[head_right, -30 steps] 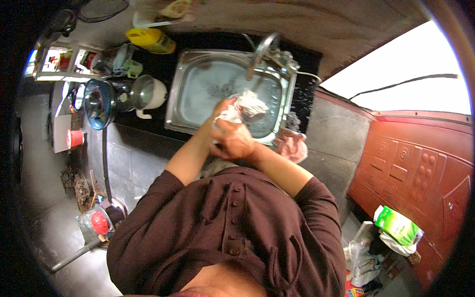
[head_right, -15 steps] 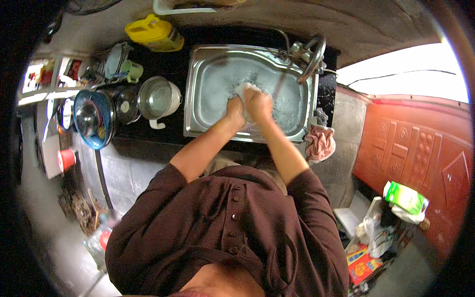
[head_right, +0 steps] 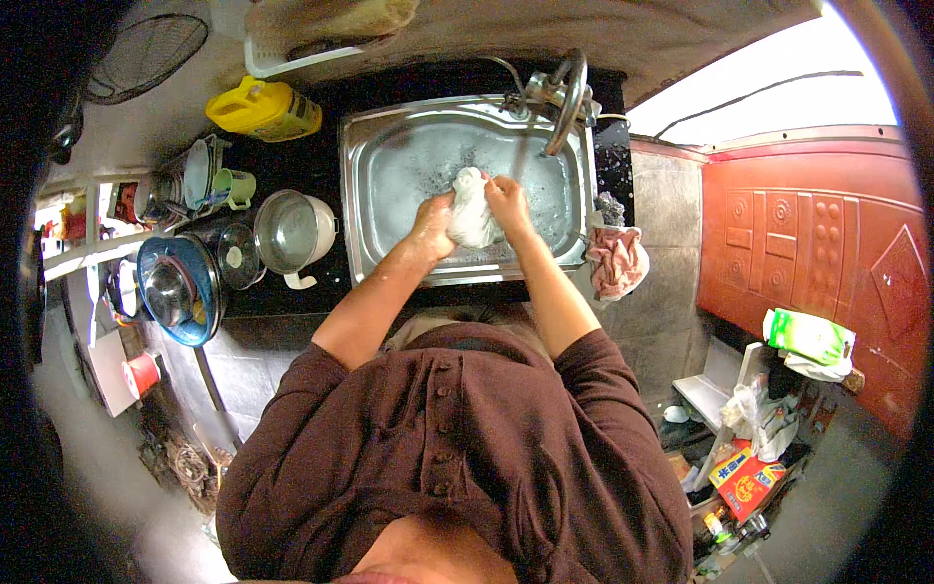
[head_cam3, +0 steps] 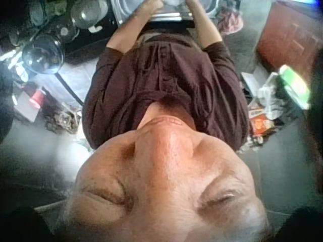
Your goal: The person washes a cloth in the sink, then uses it to wipe the exterior of a white electric kettle and the surrounding countertop. They repeatedly rinse and wring the cloth, then continue wiping the kettle and nearby surfaces.
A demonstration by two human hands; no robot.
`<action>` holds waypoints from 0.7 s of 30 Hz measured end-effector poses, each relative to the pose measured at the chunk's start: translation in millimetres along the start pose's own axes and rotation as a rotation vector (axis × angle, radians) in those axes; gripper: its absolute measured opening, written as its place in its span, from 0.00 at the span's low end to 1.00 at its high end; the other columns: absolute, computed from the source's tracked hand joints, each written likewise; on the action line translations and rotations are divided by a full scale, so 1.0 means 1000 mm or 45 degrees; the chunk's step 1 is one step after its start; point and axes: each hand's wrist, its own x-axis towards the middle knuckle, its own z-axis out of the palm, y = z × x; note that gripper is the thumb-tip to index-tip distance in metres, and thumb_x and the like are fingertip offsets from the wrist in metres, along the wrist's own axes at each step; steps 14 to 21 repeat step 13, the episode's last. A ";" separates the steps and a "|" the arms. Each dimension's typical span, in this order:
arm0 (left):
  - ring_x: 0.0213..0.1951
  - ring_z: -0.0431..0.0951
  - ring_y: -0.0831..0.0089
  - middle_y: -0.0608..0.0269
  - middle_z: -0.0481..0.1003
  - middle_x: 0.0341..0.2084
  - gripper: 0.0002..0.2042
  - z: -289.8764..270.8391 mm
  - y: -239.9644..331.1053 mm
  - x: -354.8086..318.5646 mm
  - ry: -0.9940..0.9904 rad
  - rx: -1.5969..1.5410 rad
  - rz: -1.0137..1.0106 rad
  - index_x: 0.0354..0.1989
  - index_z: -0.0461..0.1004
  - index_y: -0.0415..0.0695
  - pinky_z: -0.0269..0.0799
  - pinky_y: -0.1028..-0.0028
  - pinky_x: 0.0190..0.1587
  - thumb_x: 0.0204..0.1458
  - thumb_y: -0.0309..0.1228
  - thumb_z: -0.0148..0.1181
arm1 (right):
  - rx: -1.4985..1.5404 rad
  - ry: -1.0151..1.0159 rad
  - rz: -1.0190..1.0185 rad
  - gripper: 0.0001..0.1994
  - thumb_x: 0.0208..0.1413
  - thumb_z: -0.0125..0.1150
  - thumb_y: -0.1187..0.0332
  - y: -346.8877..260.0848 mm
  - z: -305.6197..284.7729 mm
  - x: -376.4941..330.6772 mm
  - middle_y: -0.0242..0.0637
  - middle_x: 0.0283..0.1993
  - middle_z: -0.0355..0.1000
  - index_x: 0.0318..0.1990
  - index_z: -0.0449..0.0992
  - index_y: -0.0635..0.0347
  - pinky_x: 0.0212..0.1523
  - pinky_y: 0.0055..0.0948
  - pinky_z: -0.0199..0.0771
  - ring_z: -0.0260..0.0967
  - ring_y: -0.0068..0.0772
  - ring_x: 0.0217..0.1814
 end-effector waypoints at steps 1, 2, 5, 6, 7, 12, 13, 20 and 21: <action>0.40 0.78 0.66 0.58 0.76 0.41 0.15 -0.004 0.005 -0.001 -0.099 -0.042 -0.092 0.49 0.71 0.38 0.75 0.64 0.46 0.58 0.34 0.50 | 0.371 -0.160 0.112 0.25 0.59 0.54 0.46 0.017 -0.011 0.011 0.46 0.44 0.75 0.50 0.74 0.59 0.44 0.37 0.73 0.73 0.33 0.48; 0.44 0.77 0.66 0.58 0.75 0.44 0.17 -0.017 0.017 -0.004 -0.268 -0.036 -0.144 0.52 0.69 0.38 0.74 0.63 0.50 0.60 0.36 0.49 | 0.876 -0.368 0.445 0.31 0.58 0.53 0.44 -0.005 -0.021 0.008 0.42 0.50 0.72 0.60 0.64 0.58 0.48 0.35 0.74 0.71 0.33 0.51; 0.48 0.76 0.63 0.55 0.73 0.48 0.19 -0.018 0.029 -0.005 -0.251 0.199 -0.122 0.54 0.68 0.40 0.73 0.63 0.52 0.62 0.41 0.46 | 0.984 -0.796 0.263 0.25 0.59 0.56 0.52 -0.036 -0.049 0.009 0.43 0.49 0.73 0.60 0.65 0.51 0.50 0.36 0.73 0.72 0.32 0.48; 0.54 0.71 0.64 0.55 0.70 0.53 0.24 -0.026 0.030 0.000 -0.356 0.358 -0.070 0.58 0.64 0.43 0.68 0.63 0.56 0.63 0.48 0.41 | 0.583 -0.636 -0.090 0.22 0.58 0.58 0.55 -0.042 -0.051 0.014 0.42 0.49 0.73 0.57 0.67 0.51 0.49 0.36 0.74 0.72 0.33 0.48; 0.55 0.69 0.64 0.54 0.69 0.54 0.24 -0.019 0.027 -0.002 -0.126 0.532 -0.079 0.59 0.63 0.42 0.66 0.62 0.58 0.64 0.48 0.38 | 0.176 -0.449 -0.425 0.19 0.56 0.59 0.58 -0.051 -0.051 0.021 0.41 0.49 0.73 0.54 0.70 0.50 0.48 0.37 0.74 0.73 0.35 0.47; 0.62 0.59 0.59 0.58 0.58 0.62 0.36 -0.058 0.021 0.016 -0.364 0.829 -0.106 0.66 0.52 0.53 0.52 0.49 0.62 0.56 0.64 0.36 | -1.234 -0.212 -0.734 0.10 0.54 0.58 0.67 -0.112 0.023 -0.048 0.41 0.49 0.73 0.44 0.75 0.51 0.58 0.36 0.64 0.73 0.44 0.47; 0.62 0.59 0.59 0.58 0.58 0.62 0.36 -0.054 0.022 0.021 -0.382 0.839 -0.110 0.66 0.52 0.53 0.52 0.49 0.62 0.56 0.64 0.36 | -1.236 -0.191 -0.726 0.10 0.54 0.58 0.67 -0.113 0.020 -0.046 0.41 0.49 0.73 0.44 0.75 0.51 0.58 0.36 0.64 0.73 0.44 0.47; 0.62 0.59 0.59 0.58 0.58 0.62 0.36 -0.054 0.022 0.021 -0.382 0.839 -0.110 0.66 0.52 0.53 0.52 0.49 0.62 0.56 0.64 0.36 | -1.236 -0.191 -0.726 0.10 0.54 0.58 0.67 -0.113 0.020 -0.046 0.41 0.49 0.73 0.44 0.75 0.51 0.58 0.36 0.64 0.73 0.44 0.47; 0.62 0.59 0.59 0.58 0.58 0.62 0.36 -0.054 0.022 0.021 -0.382 0.839 -0.110 0.66 0.52 0.53 0.52 0.49 0.62 0.56 0.64 0.36 | -1.236 -0.191 -0.726 0.10 0.54 0.58 0.67 -0.113 0.020 -0.046 0.41 0.49 0.73 0.44 0.75 0.51 0.58 0.36 0.64 0.73 0.44 0.47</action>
